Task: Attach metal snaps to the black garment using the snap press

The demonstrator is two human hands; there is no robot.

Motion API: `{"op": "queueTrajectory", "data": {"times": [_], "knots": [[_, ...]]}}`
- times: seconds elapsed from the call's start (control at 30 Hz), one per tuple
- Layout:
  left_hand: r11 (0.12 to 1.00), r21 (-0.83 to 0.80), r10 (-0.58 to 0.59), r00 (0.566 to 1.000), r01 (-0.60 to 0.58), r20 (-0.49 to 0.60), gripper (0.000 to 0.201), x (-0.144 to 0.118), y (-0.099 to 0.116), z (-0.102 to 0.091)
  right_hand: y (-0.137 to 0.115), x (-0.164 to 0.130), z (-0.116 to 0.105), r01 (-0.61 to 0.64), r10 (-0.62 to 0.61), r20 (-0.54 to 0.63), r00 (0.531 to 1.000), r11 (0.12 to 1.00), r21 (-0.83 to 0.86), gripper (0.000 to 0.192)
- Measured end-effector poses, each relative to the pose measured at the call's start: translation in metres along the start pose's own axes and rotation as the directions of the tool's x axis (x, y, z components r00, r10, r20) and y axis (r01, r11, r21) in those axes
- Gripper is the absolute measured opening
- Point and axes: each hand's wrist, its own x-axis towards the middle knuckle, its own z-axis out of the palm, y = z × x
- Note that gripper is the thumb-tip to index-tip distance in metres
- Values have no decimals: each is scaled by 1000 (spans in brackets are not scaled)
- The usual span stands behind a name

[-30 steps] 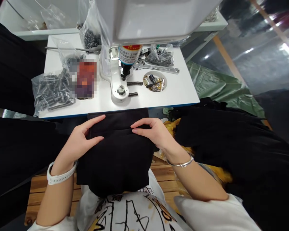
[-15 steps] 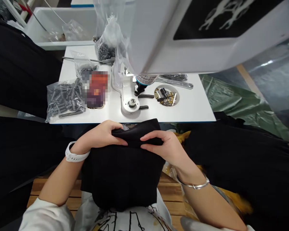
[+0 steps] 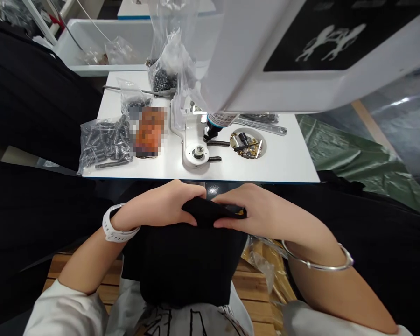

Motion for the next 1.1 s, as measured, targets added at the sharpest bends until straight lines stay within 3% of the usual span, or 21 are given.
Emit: {"op": "queueTrajectory", "data": {"times": [0.1,0.2,0.37,0.5,0.6,0.7,0.77,0.8,0.9,0.97,1.0,1.1], "knots": [[1000,4,0,999,0,47,27,-3,0,-1,3,3,-1,14,-21,86,996,997,77,22],[1000,-9,-25,997,25,73,26,-4,-3,-4,10,4,3,-74,45,117,992,966,249,21],[954,-245,-191,980,171,-59,21,-2,-18,-3,23,6,15,-221,277,-12,961,790,572,18],[837,-514,-351,906,189,-238,26,1,-31,2,31,9,29,-155,467,-165,869,573,804,30],[723,-687,-408,848,74,-338,26,5,-37,9,32,15,38,-5,571,-258,779,418,909,39],[627,-776,-490,742,-64,-457,29,9,-42,17,31,20,44,118,667,-327,669,340,933,44],[559,-821,-554,684,-116,-474,34,8,-46,23,30,22,47,159,731,-346,588,315,936,46],[515,-851,-576,693,-105,-434,39,7,-47,25,30,22,49,172,758,-350,550,307,936,46],[443,-896,-559,791,32,-248,51,2,-48,32,29,23,55,190,801,-356,481,301,934,42],[487,-869,-537,815,89,-218,46,-2,-46,34,29,23,57,162,793,-359,492,322,933,37],[531,-843,-541,801,88,-258,42,-3,-44,35,29,22,58,139,783,-363,506,341,930,34],[677,-732,-559,702,79,-441,37,-3,-36,35,30,20,60,48,732,-399,552,450,892,29]]}}
